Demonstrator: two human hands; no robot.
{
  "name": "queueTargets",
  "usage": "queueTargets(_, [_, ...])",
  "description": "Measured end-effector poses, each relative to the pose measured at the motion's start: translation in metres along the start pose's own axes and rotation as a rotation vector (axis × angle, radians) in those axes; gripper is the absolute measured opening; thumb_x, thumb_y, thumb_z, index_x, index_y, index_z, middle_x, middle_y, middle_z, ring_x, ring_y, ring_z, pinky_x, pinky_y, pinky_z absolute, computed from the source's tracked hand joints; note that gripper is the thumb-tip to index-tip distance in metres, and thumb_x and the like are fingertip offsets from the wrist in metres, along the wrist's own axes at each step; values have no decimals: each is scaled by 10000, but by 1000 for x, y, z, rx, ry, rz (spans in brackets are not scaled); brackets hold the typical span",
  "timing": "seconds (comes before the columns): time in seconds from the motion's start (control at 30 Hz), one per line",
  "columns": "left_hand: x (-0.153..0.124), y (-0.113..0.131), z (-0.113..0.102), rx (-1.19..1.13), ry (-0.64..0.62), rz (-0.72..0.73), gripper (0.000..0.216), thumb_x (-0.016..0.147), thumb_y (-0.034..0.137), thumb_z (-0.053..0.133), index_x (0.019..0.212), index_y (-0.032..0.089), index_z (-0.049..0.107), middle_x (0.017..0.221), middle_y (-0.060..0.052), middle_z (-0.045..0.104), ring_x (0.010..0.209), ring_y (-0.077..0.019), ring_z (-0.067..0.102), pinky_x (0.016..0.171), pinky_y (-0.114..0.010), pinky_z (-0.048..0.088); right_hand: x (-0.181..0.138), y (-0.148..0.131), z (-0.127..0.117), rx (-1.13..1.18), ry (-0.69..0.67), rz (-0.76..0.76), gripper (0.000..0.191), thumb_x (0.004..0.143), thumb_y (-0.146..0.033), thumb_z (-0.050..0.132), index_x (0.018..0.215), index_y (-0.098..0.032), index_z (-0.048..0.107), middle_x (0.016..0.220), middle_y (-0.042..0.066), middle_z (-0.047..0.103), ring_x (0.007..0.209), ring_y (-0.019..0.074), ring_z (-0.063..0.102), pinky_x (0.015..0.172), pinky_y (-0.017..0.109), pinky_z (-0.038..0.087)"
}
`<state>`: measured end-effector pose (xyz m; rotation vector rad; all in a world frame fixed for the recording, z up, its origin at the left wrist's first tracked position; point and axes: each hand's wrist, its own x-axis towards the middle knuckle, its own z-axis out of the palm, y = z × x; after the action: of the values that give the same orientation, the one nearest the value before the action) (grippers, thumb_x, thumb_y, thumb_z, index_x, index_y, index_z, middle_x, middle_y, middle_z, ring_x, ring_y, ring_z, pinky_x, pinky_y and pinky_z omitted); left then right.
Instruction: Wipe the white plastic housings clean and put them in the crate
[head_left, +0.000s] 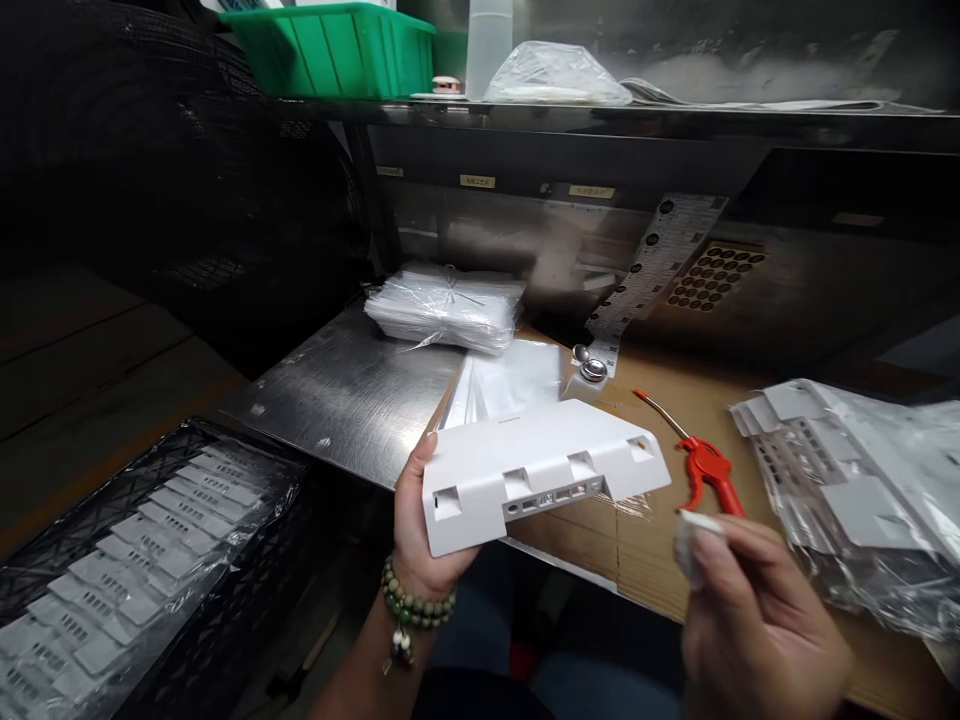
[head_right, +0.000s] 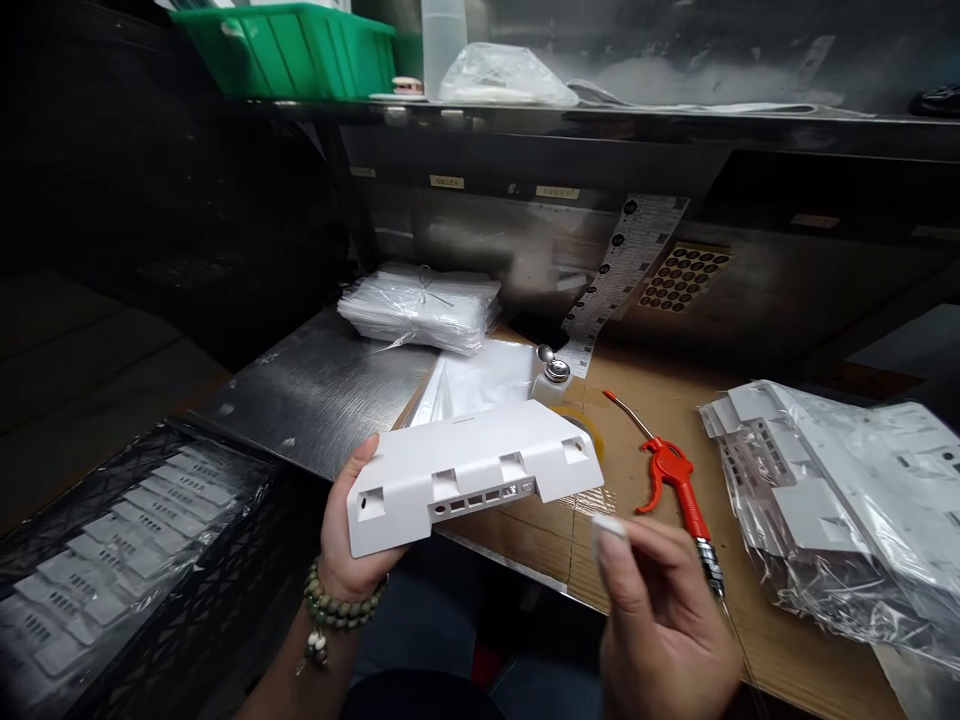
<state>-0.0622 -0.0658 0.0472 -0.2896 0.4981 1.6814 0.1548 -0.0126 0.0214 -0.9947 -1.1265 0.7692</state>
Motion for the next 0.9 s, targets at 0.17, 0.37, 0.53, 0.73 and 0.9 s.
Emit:
queueTargets(0.17, [6,11,-17,-33,-48,-24,601,1021,512,415,1399,71,572,1005,-146,814,916,-302,787,881,-424,626,7,25,-41,15,158,158,294,733,-370,877,907,-180,736,892,15,656,813,149,581,776,309,465])
queueTargets(0.37, [18,29,-50,85,-103,-69,705,974,649,450,1550,244,411,1043,-105,811,812,-336,791,598,-451,642,0,41,-81,-84,206,266,373,766,-430,852,1000,-167,731,934,42,692,844,166,622,794,330,518])
queueTargets(0.53, [16,25,-43,113,-200,-1,776,936,677,534,1580,284,354,1107,-100,799,818,-319,792,595,-412,639,-9,41,-89,-130,145,275,354,800,-443,820,1011,-172,733,978,54,708,902,188,651,839,341,526])
queueTargets(0.73, [0,6,-21,77,-226,182,787,890,831,402,1441,295,568,1247,-56,759,1220,-332,663,970,-484,536,-13,42,-86,-137,96,287,358,811,-452,813,1029,-182,727,977,51,707,891,179,634,810,319,513])
queueTargets(0.9, [-8,-2,-14,85,-192,171,898,889,865,199,1260,224,707,1077,-86,798,1198,-328,673,957,-456,536,-17,44,-80,-121,94,321,374,793,-462,835,1032,-193,735,996,40,706,926,171,628,850,312,492])
